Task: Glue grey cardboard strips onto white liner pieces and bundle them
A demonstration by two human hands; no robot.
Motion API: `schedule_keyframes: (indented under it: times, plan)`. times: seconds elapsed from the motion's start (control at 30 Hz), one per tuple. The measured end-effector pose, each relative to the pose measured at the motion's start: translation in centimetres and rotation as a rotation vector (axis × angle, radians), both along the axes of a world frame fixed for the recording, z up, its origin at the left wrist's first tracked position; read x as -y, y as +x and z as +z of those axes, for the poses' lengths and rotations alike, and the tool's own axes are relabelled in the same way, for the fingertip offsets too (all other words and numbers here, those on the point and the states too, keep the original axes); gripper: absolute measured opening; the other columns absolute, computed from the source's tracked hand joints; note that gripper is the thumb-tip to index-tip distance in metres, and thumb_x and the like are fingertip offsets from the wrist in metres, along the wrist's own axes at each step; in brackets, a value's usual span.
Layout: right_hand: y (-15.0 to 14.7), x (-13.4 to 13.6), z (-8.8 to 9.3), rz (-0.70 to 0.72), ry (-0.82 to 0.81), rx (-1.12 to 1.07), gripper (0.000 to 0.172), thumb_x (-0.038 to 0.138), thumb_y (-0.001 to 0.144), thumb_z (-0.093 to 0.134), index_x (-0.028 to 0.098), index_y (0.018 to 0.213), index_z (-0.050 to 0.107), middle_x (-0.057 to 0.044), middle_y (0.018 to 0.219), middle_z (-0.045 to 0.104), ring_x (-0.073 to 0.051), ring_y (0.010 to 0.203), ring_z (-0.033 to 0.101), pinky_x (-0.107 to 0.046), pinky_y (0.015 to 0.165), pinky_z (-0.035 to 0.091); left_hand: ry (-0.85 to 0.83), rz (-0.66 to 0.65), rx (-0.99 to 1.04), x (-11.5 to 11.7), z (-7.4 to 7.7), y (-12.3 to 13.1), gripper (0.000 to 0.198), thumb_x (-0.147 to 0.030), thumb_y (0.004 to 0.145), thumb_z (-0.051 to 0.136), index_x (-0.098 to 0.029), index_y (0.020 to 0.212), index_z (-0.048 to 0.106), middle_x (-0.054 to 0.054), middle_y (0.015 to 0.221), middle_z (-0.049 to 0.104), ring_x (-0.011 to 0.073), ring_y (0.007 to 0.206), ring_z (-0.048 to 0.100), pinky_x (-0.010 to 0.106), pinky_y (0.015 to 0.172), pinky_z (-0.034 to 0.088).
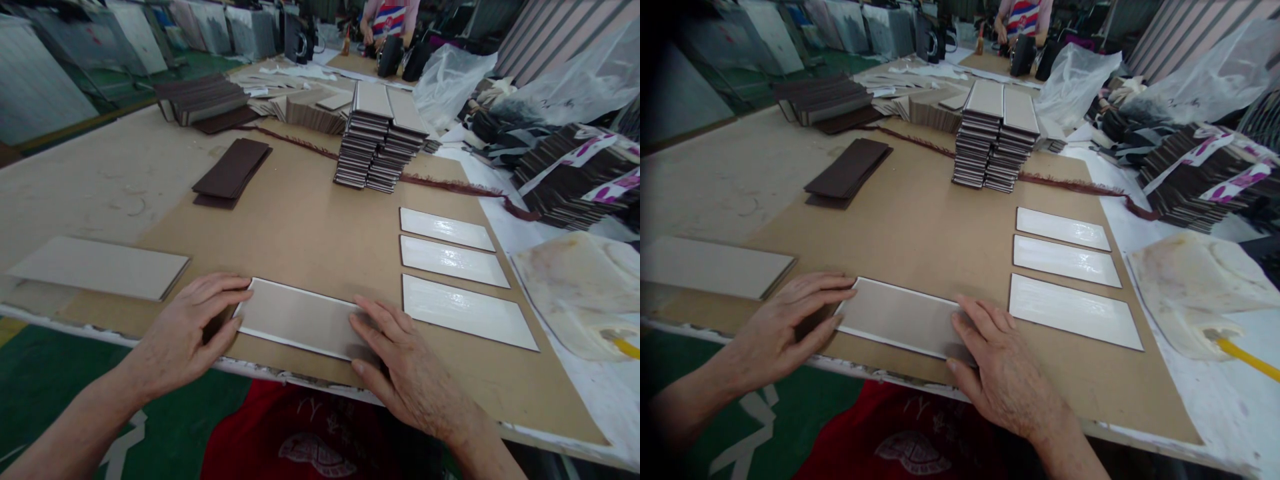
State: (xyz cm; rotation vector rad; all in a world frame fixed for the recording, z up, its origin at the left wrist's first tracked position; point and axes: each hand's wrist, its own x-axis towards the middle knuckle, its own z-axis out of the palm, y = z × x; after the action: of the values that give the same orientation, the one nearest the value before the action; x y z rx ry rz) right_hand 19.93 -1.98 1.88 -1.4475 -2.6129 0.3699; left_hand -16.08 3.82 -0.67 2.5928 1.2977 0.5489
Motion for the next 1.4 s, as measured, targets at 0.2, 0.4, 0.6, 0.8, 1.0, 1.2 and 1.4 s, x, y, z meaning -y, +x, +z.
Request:
schedule_keyframes:
  times: [0.2, 0.4, 0.6, 0.8, 1.0, 1.2, 1.4]
  plan:
    - [-1.2, 0.0, 0.9, -0.004, 0.018, 0.019, 0.049, 0.039, 0.097, 0.054, 0.013, 0.137, 0.054, -0.013, 0.140, 0.053, -0.030, 0.123, 0.049, -0.051, 0.110, 0.041, 0.059, -0.077, -0.163, -0.2, 0.8, 0.6, 0.034, -0.022, 0.088, 0.053, -0.017, 0.121, 0.058, 0.011, 0.133, 0.058, 0.0277, 0.128, 0.048, 0.047, 0.113, 0.033]
    - [-3.3, 0.6, 1.4, -0.010, 0.095, 0.073, 0.063, 0.058, 0.093, 0.055, 0.020, 0.143, 0.050, -0.017, 0.137, 0.054, -0.035, 0.124, 0.049, -0.053, 0.103, 0.047, 0.197, -0.140, -0.372, 0.1, 2.9, 3.0, 0.056, -0.050, 0.092, 0.055, -0.033, 0.144, 0.046, 0.011, 0.118, 0.066, 0.0355, 0.118, 0.055, 0.072, 0.112, 0.012]
    - [-4.2, 1.1, 0.4, -0.063, 0.116, 0.112, 0.062, 0.066, 0.092, 0.051, 0.028, 0.142, 0.051, -0.016, 0.140, 0.052, -0.036, 0.124, 0.049, -0.058, 0.101, 0.045, 0.248, -0.127, -0.488, 1.3, 2.6, 4.8, 0.089, -0.085, 0.069, 0.057, -0.032, 0.140, 0.052, 0.017, 0.118, 0.063, 0.0449, 0.118, 0.055, 0.079, 0.108, 0.014]
    - [-1.7, 2.3, -0.6, -0.090, 0.163, 0.120, 0.056, 0.060, 0.098, 0.044, 0.029, 0.144, 0.048, -0.006, 0.147, 0.050, -0.034, 0.135, 0.041, -0.061, 0.112, 0.030, 0.240, -0.100, -0.460, 1.4, 1.4, 3.3, 0.079, -0.079, 0.078, 0.055, -0.028, 0.138, 0.053, 0.017, 0.129, 0.060, 0.0432, 0.121, 0.056, 0.079, 0.110, 0.011]
    - [2.5, 4.3, -1.1, -0.101, 0.277, 0.154, 0.051, 0.047, 0.098, 0.051, 0.023, 0.144, 0.049, -0.003, 0.155, 0.043, -0.032, 0.145, 0.028, -0.059, 0.121, 0.009, 0.265, -0.109, -0.453, 1.7, 0.8, 2.0, 0.073, -0.074, 0.085, 0.050, -0.024, 0.138, 0.051, 0.018, 0.137, 0.057, 0.0388, 0.126, 0.054, 0.076, 0.113, 0.011]
    - [2.6, 3.6, 0.3, 0.046, 0.127, 0.103, 0.085, 0.063, 0.092, 0.054, 0.017, 0.157, 0.024, -0.010, 0.162, 0.028, -0.029, 0.149, 0.021, -0.054, 0.122, 0.016, 0.256, -0.111, -0.400, 1.7, 0.9, 1.7, 0.076, -0.077, 0.081, 0.052, -0.026, 0.137, 0.054, 0.017, 0.137, 0.058, 0.0381, 0.125, 0.055, 0.073, 0.114, 0.010]
    - [1.0, 2.7, -2.0, 0.131, 0.383, 0.058, 0.057, 0.046, 0.091, 0.064, 0.025, 0.141, 0.048, -0.006, 0.133, 0.063, -0.025, 0.120, 0.056, -0.040, 0.098, 0.049, 0.433, -0.202, -0.332, 0.9, 0.1, 0.6, 0.075, -0.078, 0.079, 0.054, -0.037, 0.142, 0.049, 0.007, 0.131, 0.065, 0.0320, 0.120, 0.060, 0.060, 0.120, 0.009]
